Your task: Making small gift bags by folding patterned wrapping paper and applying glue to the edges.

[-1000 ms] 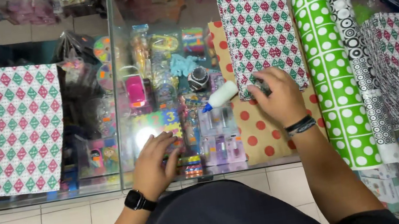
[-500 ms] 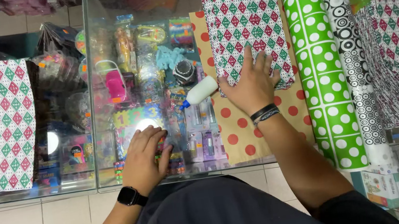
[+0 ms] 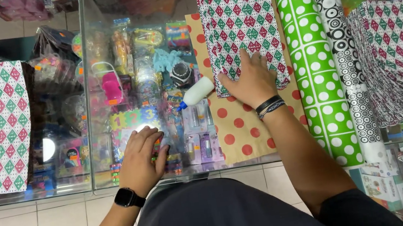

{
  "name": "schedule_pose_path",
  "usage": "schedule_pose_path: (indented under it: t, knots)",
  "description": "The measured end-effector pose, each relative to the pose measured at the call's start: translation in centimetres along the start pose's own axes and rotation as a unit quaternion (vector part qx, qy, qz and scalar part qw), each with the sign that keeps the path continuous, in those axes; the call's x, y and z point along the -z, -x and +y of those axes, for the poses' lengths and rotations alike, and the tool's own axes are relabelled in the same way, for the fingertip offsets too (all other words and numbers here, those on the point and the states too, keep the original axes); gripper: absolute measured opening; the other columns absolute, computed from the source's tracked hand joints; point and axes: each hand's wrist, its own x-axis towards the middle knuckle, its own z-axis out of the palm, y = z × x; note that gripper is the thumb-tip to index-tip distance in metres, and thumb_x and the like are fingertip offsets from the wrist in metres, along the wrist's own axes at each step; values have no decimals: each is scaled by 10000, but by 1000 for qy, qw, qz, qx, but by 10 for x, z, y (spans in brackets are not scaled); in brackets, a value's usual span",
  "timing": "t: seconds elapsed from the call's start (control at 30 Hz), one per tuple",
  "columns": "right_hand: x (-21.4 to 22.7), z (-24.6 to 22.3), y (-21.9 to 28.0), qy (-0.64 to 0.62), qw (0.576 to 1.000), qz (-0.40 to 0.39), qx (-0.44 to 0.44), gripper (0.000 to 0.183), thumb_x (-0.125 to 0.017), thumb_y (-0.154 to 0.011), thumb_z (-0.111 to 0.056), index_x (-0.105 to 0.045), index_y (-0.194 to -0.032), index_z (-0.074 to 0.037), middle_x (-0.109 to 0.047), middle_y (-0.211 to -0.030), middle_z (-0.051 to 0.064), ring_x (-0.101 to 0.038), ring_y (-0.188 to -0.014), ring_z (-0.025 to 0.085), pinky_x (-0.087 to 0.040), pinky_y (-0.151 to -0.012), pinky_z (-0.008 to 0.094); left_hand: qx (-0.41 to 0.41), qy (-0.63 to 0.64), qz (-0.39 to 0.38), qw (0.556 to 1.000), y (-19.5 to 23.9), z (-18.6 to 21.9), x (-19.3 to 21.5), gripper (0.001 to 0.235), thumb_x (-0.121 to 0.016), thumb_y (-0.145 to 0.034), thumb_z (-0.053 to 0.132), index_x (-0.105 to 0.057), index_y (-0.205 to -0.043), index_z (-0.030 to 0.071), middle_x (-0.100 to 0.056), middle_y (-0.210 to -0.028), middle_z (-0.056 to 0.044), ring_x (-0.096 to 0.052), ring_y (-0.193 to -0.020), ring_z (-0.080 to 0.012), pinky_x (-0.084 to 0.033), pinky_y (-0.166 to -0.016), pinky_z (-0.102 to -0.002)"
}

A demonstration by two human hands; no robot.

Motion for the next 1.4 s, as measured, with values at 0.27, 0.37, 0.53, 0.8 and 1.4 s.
schedule_pose_path:
  t: [0.27,0.37,0.53,0.8,1.4]
  knots:
    - [13,-22,20,23,1000,-11,-5,983,-586,-913,-603,-237,-1592,15,-267,-1565,418,-210,-1493,565,-249,-1130,697,15,-5,-13,1000,1,3,0,335,-690,-955,308,-667,-1242,137,-673,-1250,-54,-603,-1295,-290,-386,-1185,-470]
    - [11,-28,16,29,999,-7,-16,996,-576,-898,-614,-230,-1591,13,-259,-1560,424,-212,-1487,572,-244,-1118,717,20,-6,-14,1000,0,3,1,327,-686,-958,299,-667,-1241,136,-670,-1258,-52,-600,-1300,-288,-381,-1188,-470]
    - [-5,-19,5,41,999,-6,-27,910,-565,-893,-482,-208,-1580,-5,-247,-1558,421,-193,-1479,587,-216,-1102,743,23,-5,-18,1000,2,4,-1,329,-689,-954,312,-667,-1236,143,-667,-1256,-44,-596,-1305,-286,-375,-1196,-470]
    - [-8,-6,7,43,998,31,25,841,-510,-866,-285,-207,-1582,33,-329,-1505,444,-266,-1438,616,-257,-1071,752,17,-6,-12,1000,1,2,-2,328,-695,-950,303,-667,-1234,141,-664,-1255,-50,-600,-1297,-295,-383,-1188,-479]
    - [-8,58,19,-144,880,401,210,381,-449,-1004,20,-629,-1330,97,-683,-1144,326,-678,-1030,488,-561,-891,533,9,9,3,1000,-1,2,-1,308,-716,-934,284,-687,-1204,138,-680,-1229,-57,-617,-1270,-316,-408,-1160,-496]
